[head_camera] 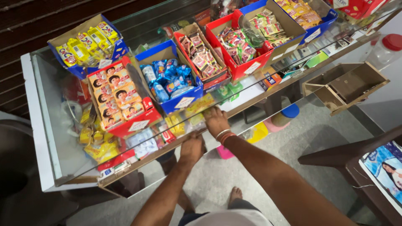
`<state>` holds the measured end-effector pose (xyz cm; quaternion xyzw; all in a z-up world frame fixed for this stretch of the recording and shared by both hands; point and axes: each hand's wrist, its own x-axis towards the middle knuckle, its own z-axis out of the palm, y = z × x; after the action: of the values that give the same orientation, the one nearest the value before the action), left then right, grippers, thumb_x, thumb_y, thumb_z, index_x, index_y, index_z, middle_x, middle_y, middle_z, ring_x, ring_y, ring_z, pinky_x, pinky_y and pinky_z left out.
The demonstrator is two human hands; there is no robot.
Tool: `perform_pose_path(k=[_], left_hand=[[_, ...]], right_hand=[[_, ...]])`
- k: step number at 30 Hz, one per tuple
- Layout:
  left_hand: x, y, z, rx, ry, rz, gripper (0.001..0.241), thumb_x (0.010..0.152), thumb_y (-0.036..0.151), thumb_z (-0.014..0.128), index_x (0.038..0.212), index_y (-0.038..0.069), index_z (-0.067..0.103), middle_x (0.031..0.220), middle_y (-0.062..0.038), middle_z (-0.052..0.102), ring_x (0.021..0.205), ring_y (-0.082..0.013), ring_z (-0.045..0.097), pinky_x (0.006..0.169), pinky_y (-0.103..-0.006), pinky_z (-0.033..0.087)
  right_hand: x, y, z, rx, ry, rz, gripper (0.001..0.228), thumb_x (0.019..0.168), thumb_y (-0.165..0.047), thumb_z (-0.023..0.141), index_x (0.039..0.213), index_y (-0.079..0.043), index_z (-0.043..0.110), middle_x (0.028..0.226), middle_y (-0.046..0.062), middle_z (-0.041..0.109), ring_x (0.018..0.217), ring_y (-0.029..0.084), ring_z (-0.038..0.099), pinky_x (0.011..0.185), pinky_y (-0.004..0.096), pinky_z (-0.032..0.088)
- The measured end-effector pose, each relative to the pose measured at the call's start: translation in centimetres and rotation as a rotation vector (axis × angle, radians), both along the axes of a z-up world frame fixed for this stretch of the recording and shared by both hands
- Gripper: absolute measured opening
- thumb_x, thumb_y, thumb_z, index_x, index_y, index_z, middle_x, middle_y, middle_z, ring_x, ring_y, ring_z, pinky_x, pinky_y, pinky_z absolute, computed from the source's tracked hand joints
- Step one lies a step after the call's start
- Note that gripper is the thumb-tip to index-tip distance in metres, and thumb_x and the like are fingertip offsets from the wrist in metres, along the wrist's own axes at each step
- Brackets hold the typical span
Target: The person picks up small snack packets from a display counter and places them into a plastic bag. They then pick up boxes from the floor and place them on the counter.
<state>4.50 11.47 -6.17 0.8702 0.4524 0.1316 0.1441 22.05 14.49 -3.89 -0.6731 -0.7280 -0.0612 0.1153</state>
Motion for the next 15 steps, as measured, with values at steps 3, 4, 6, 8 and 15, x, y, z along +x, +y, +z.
perform_pose_path(k=[3,4,6,8,15], left_hand=[[-1.0,-1.5,2.4,-0.059,-0.035,0.003,0.058,0.074,0.014,0.071,0.128,-0.004,0.057,0.136,-0.027,0.054,0.111,-0.0417,0.062,0.089,-0.048,0.054],[-1.4,-1.8,3.2,-0.107,-0.036,0.007,0.058,0.074,0.015,0.072,0.127,-0.001,0.057,0.139,-0.026,0.053,0.113,-0.0414,0.061,0.09,-0.0481,0.054],[-2.3,-2.4,4.7,-0.133,-0.054,0.015,0.052,0.079,0.017,0.073,0.127,0.003,0.058,0.139,-0.023,0.054,0.116,-0.0416,0.06,0.093,-0.0486,0.053],[-3.5,-3.0,5.9,-0.09,-0.09,0.024,0.041,0.089,0.02,0.071,0.127,0.007,0.061,0.132,-0.021,0.059,0.118,-0.0423,0.061,0.099,-0.0494,0.051],[-6.2,-4.2,12.2,0.102,-0.282,0.024,0.04,0.085,0.018,0.072,0.125,0.011,0.065,0.115,-0.017,0.061,0.108,-0.0388,0.06,0.094,-0.0502,0.049]], right_hand=[[-0.4,-0.4,-1.8,0.041,-0.116,0.134,0.034,0.087,-0.014,0.057,0.118,-0.016,0.07,0.148,0.02,0.051,0.139,0.037,0.044,0.106,0.06,0.038],[-0.6,-0.5,-2.1,-0.016,-0.146,0.106,0.033,0.086,-0.014,0.058,0.116,-0.016,0.07,0.151,0.019,0.048,0.141,0.037,0.042,0.106,0.061,0.036],[-1.1,-0.8,-2.3,-0.129,-0.207,0.052,0.031,0.082,-0.016,0.059,0.111,-0.016,0.071,0.158,0.016,0.042,0.144,0.038,0.036,0.106,0.062,0.033],[-1.2,-1.0,-1.9,-0.053,-0.157,0.036,0.033,0.085,-0.015,0.06,0.116,-0.012,0.07,0.155,0.013,0.048,0.142,0.036,0.041,0.107,0.06,0.035],[-4.5,-4.7,5.7,0.069,0.336,0.041,0.04,0.086,-0.022,0.069,0.125,-0.013,0.068,0.137,0.011,0.061,0.128,0.033,0.054,0.104,0.052,0.041]])
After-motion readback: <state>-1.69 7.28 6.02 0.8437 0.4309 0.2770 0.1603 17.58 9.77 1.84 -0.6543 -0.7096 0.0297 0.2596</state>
